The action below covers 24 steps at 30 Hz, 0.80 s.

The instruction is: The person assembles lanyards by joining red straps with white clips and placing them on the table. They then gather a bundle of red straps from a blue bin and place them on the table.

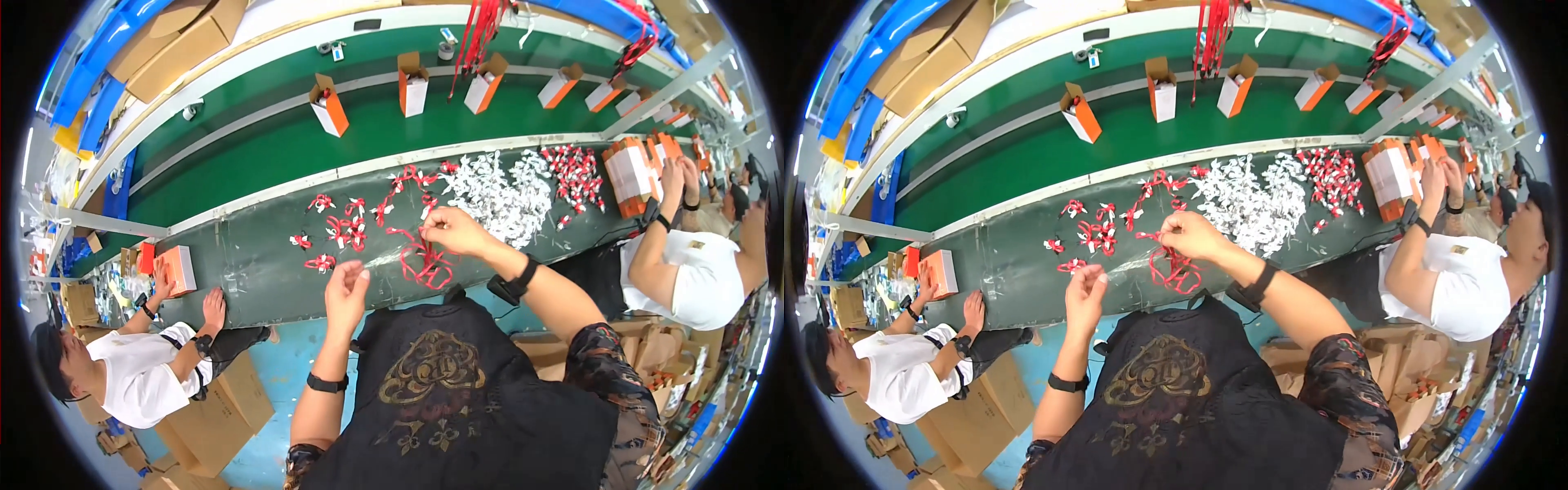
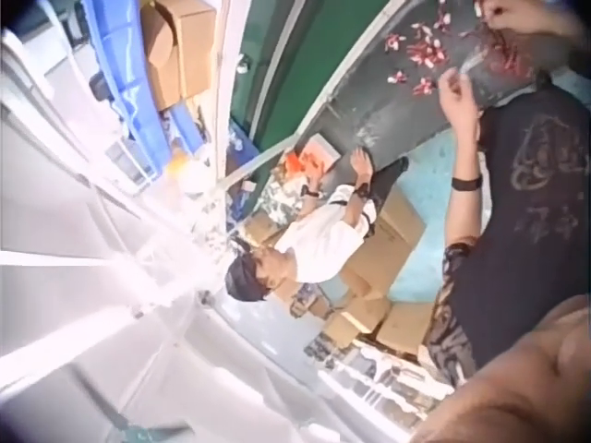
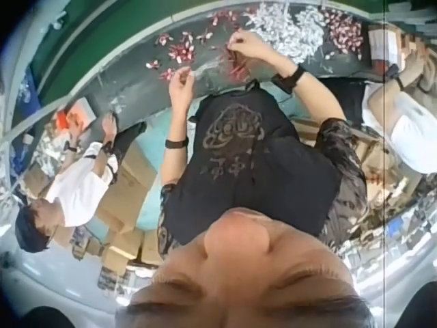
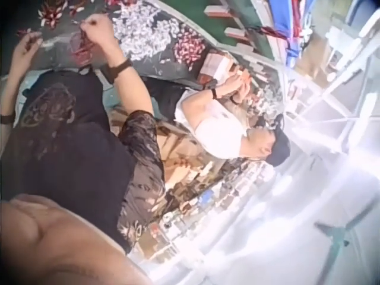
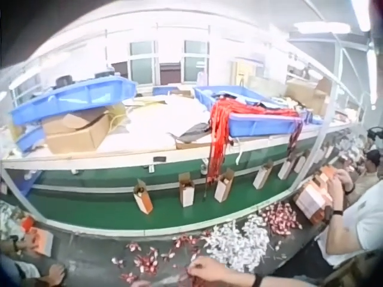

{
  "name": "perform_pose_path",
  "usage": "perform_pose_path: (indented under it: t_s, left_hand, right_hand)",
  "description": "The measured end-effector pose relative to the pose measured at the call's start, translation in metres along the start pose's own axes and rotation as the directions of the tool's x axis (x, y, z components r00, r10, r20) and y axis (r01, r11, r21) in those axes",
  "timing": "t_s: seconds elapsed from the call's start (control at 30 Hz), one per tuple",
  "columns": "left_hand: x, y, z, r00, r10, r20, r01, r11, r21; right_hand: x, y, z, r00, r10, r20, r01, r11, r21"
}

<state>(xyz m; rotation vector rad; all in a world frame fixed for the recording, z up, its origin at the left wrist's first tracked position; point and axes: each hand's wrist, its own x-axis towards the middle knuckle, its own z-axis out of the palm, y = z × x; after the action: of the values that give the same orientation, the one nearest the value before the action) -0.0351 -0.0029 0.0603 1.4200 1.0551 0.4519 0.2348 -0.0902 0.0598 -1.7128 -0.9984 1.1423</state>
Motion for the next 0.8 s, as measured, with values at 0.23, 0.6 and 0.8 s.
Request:
perform_pose_path:
  t_s: [0.23, 0.6, 0.8]
  left_hand:
    - [0.027, 0.114, 0.044, 0.843, 0.464, 0.273, -0.472, 0.881, -0.042]
    - [0.046, 0.121, 0.104, 0.602, 0.673, 0.429, -0.598, 0.737, -0.317]
    - [0.004, 0.082, 0.096, 0.838, 0.411, 0.359, -0.033, 0.695, -0.718]
  right_hand:
    - [-0.051, -0.151, -0.041, 0.968, -0.201, 0.152, 0.167, 0.963, 0.213]
    - [-0.075, -0.214, -0.058, 0.934, -0.357, 0.020, 0.334, 0.891, 0.309]
    - [-0.093, -0.165, -0.072, 0.849, -0.402, -0.342, 0.528, 0.627, 0.573]
